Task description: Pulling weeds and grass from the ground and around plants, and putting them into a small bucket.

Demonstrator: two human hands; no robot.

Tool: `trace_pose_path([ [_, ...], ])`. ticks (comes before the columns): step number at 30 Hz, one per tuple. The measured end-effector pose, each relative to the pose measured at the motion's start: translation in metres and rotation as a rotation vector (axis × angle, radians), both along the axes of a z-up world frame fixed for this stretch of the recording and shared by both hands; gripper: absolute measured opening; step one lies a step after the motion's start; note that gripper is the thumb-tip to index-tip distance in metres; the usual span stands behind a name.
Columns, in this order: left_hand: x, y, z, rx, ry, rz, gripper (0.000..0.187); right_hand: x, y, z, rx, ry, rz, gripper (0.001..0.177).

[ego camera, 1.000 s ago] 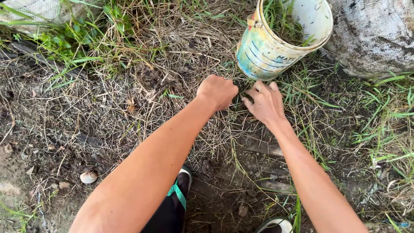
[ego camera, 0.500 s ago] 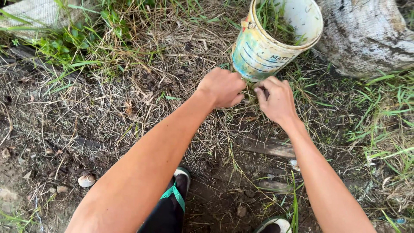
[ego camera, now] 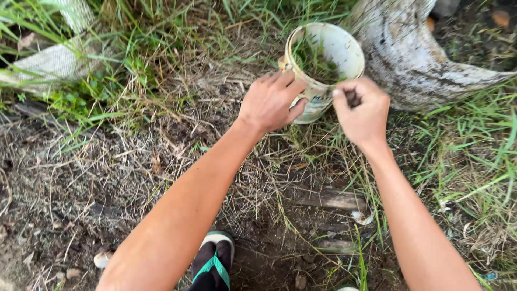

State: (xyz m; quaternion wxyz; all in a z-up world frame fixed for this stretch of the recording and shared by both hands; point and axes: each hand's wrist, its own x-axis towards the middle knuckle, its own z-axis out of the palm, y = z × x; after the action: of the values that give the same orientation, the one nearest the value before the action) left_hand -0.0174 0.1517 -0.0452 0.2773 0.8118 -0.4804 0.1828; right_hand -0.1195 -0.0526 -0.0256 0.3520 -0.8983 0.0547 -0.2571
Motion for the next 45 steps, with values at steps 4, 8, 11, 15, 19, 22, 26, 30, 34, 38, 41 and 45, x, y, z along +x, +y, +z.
trace_pose_path([
  [4,0.001,-0.007,0.010,-0.041,0.020,0.044,0.031,0.032,-0.018,0.019,-0.155,-0.079,0.060,0.016],
  [8,0.001,-0.010,0.004,-0.011,-0.017,0.106,0.045,0.052,-0.021,0.037,-0.293,-0.001,0.141,0.015],
  [11,0.003,-0.010,-0.003,0.034,-0.019,0.111,0.046,0.061,-0.025,0.044,-0.394,0.132,0.102,0.014],
  [15,0.005,-0.004,-0.012,0.077,-0.015,0.121,0.048,0.059,-0.028,0.041,-0.611,0.104,0.062,0.015],
  [19,0.012,0.011,-0.002,0.174,-0.024,0.095,0.054,0.044,-0.009,0.044,-0.683,-0.054,0.187,0.030],
  [22,0.016,0.026,-0.003,0.133,-0.131,0.096,0.044,0.032,0.014,0.037,-0.551,-0.095,0.241,0.009],
  [26,0.014,0.049,-0.008,0.408,0.011,0.100,0.022,0.020,0.051,0.019,-0.447,0.044,0.354,0.014],
  [30,0.019,0.066,-0.037,0.558,-0.015,0.058,0.013,0.020,0.076,-0.017,-0.482,0.237,0.388,0.016],
  [34,0.019,0.076,-0.045,0.645,-0.016,0.087,0.016,0.026,0.085,-0.057,-0.470,0.448,0.294,0.014],
  [38,0.023,0.076,-0.059,0.686,0.073,0.081,0.015,0.034,0.100,-0.063,-0.406,0.521,0.220,0.017],
  [41,0.023,0.067,-0.078,0.603,0.132,0.102,0.020,0.041,0.102,-0.079,-0.394,0.538,0.195,0.020],
  [45,0.021,0.050,-0.096,0.637,0.147,0.158,0.017,0.046,0.096,-0.095,-0.412,0.525,0.161,0.021],
])
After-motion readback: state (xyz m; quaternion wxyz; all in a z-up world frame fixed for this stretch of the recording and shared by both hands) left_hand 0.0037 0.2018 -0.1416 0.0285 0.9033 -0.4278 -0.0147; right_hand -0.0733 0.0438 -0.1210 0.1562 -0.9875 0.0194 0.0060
